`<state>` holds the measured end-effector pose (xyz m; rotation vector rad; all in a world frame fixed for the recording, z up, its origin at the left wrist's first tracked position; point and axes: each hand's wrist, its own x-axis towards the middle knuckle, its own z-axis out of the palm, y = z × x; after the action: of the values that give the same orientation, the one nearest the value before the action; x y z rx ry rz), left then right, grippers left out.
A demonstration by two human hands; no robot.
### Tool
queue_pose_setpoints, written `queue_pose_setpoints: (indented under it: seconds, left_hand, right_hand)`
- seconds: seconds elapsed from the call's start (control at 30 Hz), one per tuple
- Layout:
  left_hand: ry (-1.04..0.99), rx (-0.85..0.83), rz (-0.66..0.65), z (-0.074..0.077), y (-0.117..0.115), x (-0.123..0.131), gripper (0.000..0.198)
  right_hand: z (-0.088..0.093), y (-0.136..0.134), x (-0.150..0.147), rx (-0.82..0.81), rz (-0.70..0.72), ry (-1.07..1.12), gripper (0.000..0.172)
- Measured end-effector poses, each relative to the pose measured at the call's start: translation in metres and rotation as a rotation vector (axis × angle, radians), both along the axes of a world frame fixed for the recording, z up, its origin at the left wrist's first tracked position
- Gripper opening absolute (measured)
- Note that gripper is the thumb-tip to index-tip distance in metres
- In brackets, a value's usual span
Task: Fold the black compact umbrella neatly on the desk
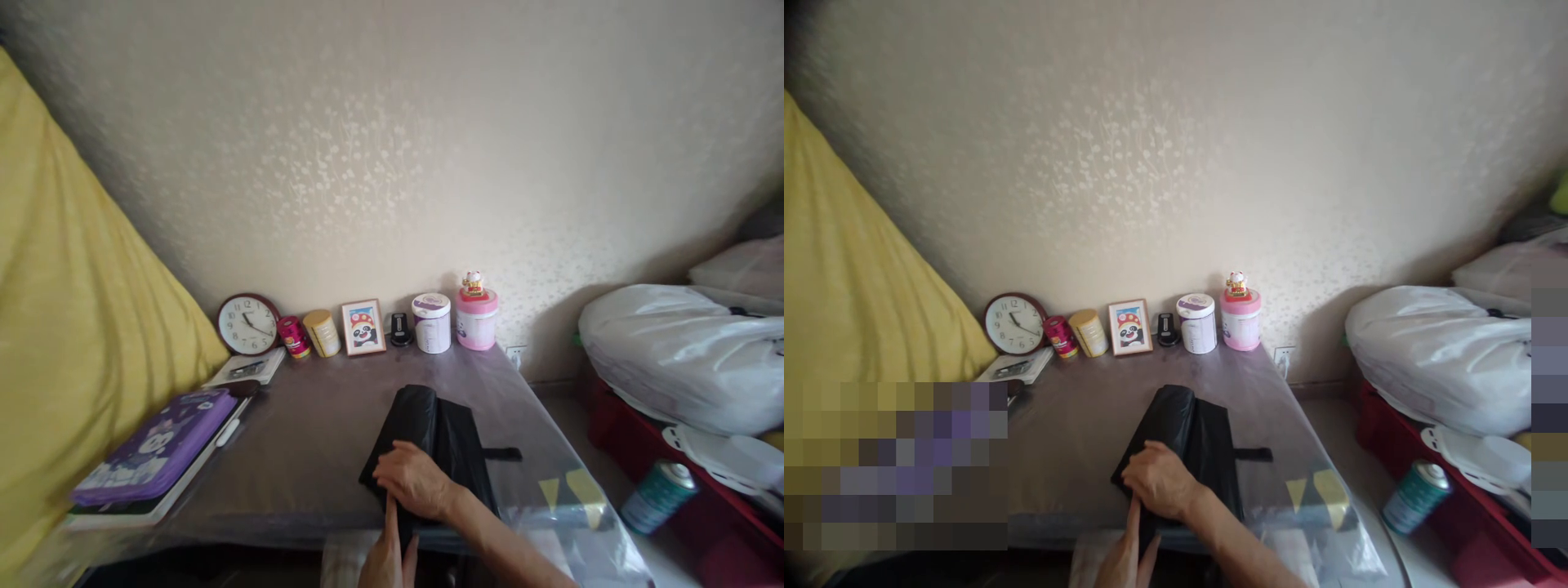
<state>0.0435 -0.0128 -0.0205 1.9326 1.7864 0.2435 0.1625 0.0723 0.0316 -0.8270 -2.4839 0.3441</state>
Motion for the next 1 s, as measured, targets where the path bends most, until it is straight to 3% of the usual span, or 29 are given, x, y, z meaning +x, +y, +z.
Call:
queue_pose_setpoints:
  seconds: [0.03, 0.1, 0.23, 0.4, 0.53, 0.63, 0.8, 0.9, 1.0]
  left_hand:
    - [0.002, -0.007, 0.001, -0.001, 0.000, 0.000, 0.059]
    - [-0.018, -0.011, -0.001, -0.001, 0.000, -0.001, 0.060]
    - [-0.061, -0.020, -0.009, 0.006, 0.000, 0.001, 0.064]
    - [-0.030, -0.030, 0.007, 0.012, 0.000, 0.002, 0.065]
    - [-0.004, -0.011, -0.010, 0.013, -0.001, 0.002, 0.065]
    - [0.034, -0.010, 0.017, 0.011, -0.002, 0.003, 0.063]
    - [0.013, 0.005, 0.065, 0.007, -0.003, 0.005, 0.063]
    - [0.031, -0.001, 0.063, 0.006, -0.003, 0.005, 0.062]
    - [0.074, -0.012, 0.045, 0.008, -0.003, 0.005, 0.061]
  right_hand:
    - [0.006, -0.003, -0.002, -0.044, 0.068, 0.004, 0.025]
    - [0.015, -0.003, 0.000, -0.078, 0.066, 0.093, 0.029]
    - [0.010, 0.016, 0.015, 0.031, -0.165, 0.225, 0.026]
    - [-0.014, 0.047, 0.031, 0.131, -0.249, 0.115, 0.024]
    - [-0.015, 0.070, 0.038, 0.175, -0.422, 0.135, 0.026]
    - [-0.014, 0.081, 0.056, 0.114, -0.613, 0.271, 0.028]
    - [-0.029, 0.073, 0.108, -0.032, -0.873, 0.449, 0.029]
    - [-0.038, 0.058, 0.131, -0.092, -0.927, 0.464, 0.028]
    - [-0.037, 0.046, 0.134, -0.090, -0.920, 0.472, 0.026]
